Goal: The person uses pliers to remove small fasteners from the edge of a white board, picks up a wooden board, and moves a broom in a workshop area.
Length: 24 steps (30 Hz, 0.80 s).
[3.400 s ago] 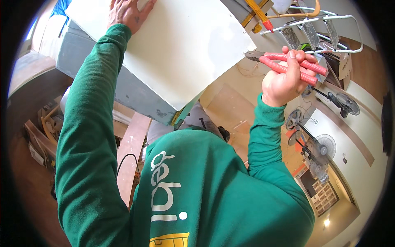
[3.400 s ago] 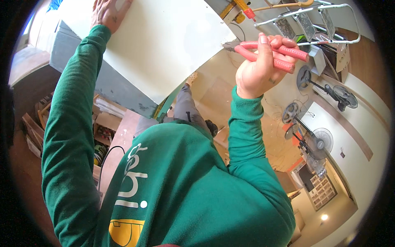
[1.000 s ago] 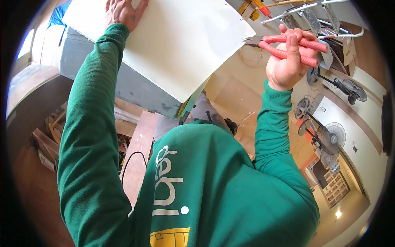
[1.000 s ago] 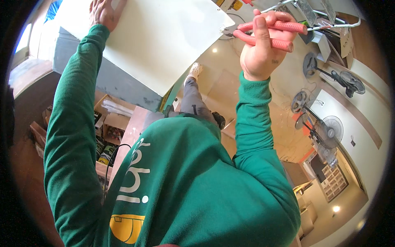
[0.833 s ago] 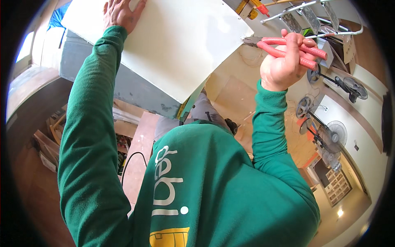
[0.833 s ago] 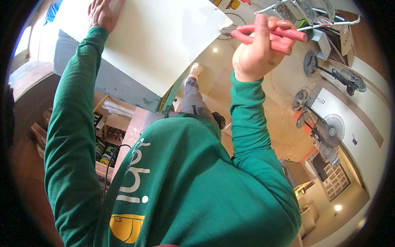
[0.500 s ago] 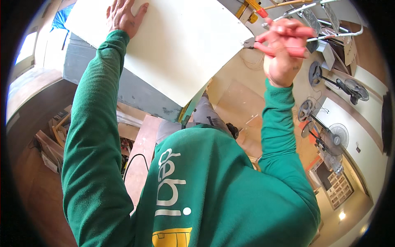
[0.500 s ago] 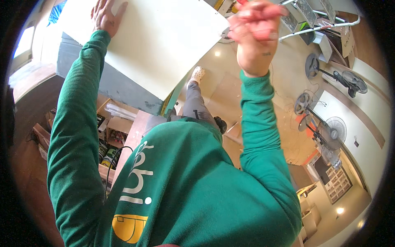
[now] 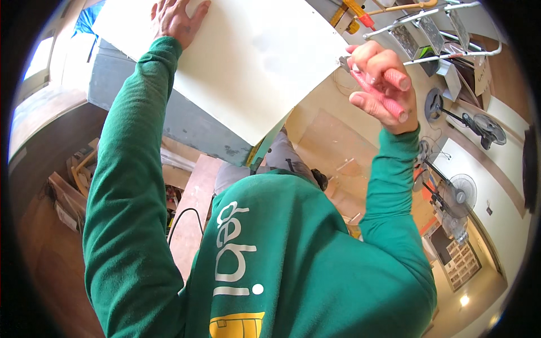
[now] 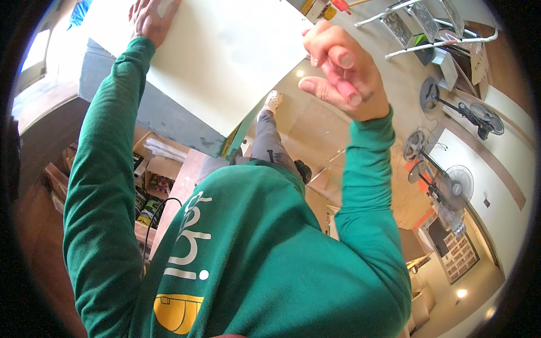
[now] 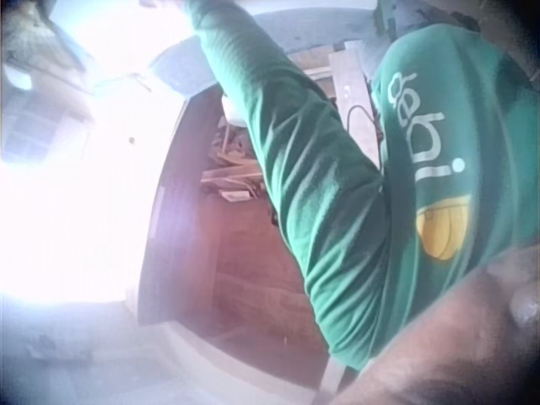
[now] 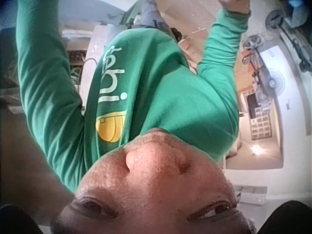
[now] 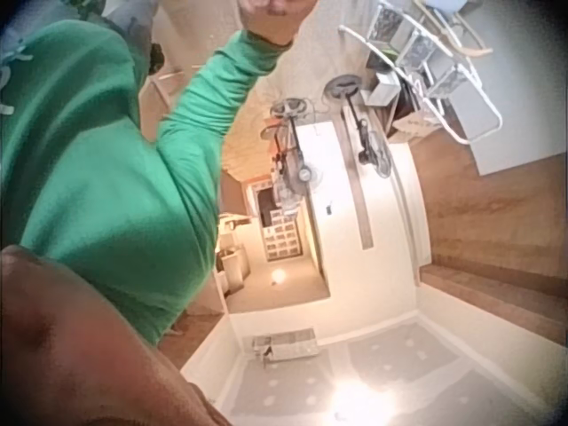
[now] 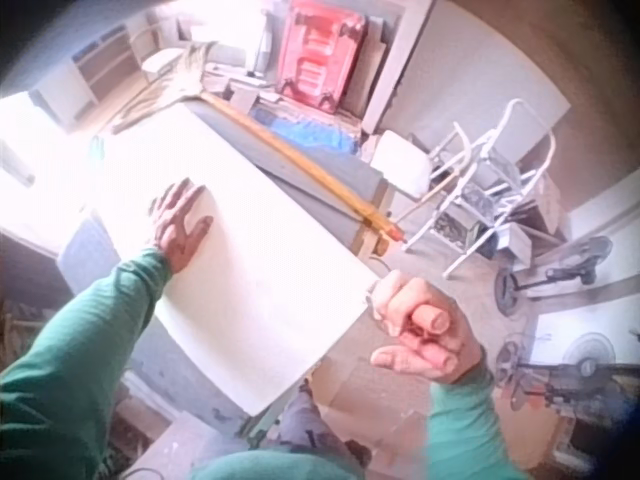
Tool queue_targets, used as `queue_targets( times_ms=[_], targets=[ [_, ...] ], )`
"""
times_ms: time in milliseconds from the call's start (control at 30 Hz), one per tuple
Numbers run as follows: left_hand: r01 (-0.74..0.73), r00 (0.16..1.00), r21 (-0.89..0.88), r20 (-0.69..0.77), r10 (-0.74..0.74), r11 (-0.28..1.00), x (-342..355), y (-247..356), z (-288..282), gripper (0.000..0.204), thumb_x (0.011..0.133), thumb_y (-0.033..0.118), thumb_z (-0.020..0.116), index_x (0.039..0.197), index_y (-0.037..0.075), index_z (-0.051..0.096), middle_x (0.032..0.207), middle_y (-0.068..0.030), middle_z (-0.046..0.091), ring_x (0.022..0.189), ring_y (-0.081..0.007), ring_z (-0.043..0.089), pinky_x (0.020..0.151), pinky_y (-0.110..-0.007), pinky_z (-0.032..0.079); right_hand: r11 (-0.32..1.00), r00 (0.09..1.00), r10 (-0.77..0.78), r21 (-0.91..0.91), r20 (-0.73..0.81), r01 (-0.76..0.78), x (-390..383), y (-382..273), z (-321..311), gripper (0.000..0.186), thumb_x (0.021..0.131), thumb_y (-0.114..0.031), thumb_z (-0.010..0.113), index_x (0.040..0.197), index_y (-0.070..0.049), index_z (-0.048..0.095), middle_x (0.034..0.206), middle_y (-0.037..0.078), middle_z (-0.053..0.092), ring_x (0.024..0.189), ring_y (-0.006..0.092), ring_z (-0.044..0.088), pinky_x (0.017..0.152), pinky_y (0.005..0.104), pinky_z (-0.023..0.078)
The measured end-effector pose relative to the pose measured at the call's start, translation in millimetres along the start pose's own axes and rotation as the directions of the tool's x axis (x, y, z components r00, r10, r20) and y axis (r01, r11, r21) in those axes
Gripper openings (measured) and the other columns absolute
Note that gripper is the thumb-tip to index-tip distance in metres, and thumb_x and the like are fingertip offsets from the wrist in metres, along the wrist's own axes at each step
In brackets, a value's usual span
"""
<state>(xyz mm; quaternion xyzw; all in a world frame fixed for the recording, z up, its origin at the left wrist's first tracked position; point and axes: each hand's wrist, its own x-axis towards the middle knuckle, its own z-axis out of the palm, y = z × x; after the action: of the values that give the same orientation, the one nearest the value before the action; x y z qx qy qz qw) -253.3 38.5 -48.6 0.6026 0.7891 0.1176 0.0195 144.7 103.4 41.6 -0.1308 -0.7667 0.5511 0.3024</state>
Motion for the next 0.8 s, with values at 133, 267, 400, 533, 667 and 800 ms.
queue_targets(
  times_ms=[133,267,400,533,667,800],
  targets=[
    [-0.030,0.999,0.007,-0.030,0.030,1.000,1,-3,2,0.061,0.096,0.037,0.062,0.150,0.012,0.049,0.160,-0.0215,0.039,0.149,-0.0436,0.033,0.122,-0.056,0.026,0.975,0.872,0.100,0.223,-0.480,0.011,14,-2,15,0.034,0.088,0.005,0.071,0.110,-0.008,0.049,0.103,0.003,0.052,0.093,0.0184,0.058,0.098,0.0450,0.051],
    [-0.033,0.999,-0.025,-0.021,0.033,0.999,2,-2,0,0.061,0.096,0.037,0.062,0.150,0.012,0.050,0.160,-0.0217,0.040,0.148,-0.0441,0.034,0.122,-0.057,0.025,0.979,0.493,0.175,0.203,-0.852,0.003,21,-4,26,0.031,0.091,-0.002,0.071,0.112,-0.006,0.050,0.101,0.003,0.054,0.087,0.0171,0.060,0.087,0.0384,0.053],
    [-0.025,0.999,-0.015,-0.023,0.025,1.000,1,-4,1,0.061,0.096,0.038,0.062,0.150,0.013,0.050,0.160,-0.0214,0.039,0.148,-0.0442,0.034,0.123,-0.057,0.025,0.991,0.280,0.137,0.132,-0.950,-0.036,31,-8,41,0.034,0.090,-0.006,0.073,0.113,-0.004,0.047,0.097,0.002,0.054,0.087,0.0166,0.059,0.081,0.0352,0.053],
    [0.018,1.000,-0.004,-0.007,-0.018,1.000,1,0,1,0.060,0.096,0.038,0.062,0.150,0.014,0.050,0.161,-0.0214,0.039,0.149,-0.0443,0.033,0.123,-0.058,0.024,0.983,0.609,0.123,0.179,-0.784,0.032,25,-7,43,0.035,0.085,-0.002,0.071,0.108,-0.006,0.046,0.096,0.003,0.050,0.092,0.0188,0.055,0.071,0.0363,0.053],
    [-0.025,0.999,-0.025,-0.025,0.024,0.999,2,-1,1,0.061,0.096,0.038,0.063,0.150,0.015,0.050,0.160,-0.0215,0.039,0.149,-0.0446,0.032,0.123,-0.059,0.024,0.988,0.967,0.026,0.153,-0.252,0.014,-3,-1,17,0.039,0.077,0.008,0.070,0.103,-0.010,0.048,0.097,0.004,0.049,0.095,0.0204,0.052,0.075,0.0348,0.054],
    [-0.007,1.000,-0.040,-0.001,0.007,0.999,2,-1,-2,0.061,0.095,0.039,0.063,0.150,0.015,0.050,0.160,-0.0217,0.039,0.149,-0.0454,0.032,0.122,-0.060,0.024,0.976,0.891,0.123,0.217,-0.436,-0.029,10,-7,10,0.027,0.089,0.005,0.066,0.104,-0.008,0.048,0.101,0.004,0.051,0.100,0.0211,0.055,0.093,0.0412,0.052]
  ],
)
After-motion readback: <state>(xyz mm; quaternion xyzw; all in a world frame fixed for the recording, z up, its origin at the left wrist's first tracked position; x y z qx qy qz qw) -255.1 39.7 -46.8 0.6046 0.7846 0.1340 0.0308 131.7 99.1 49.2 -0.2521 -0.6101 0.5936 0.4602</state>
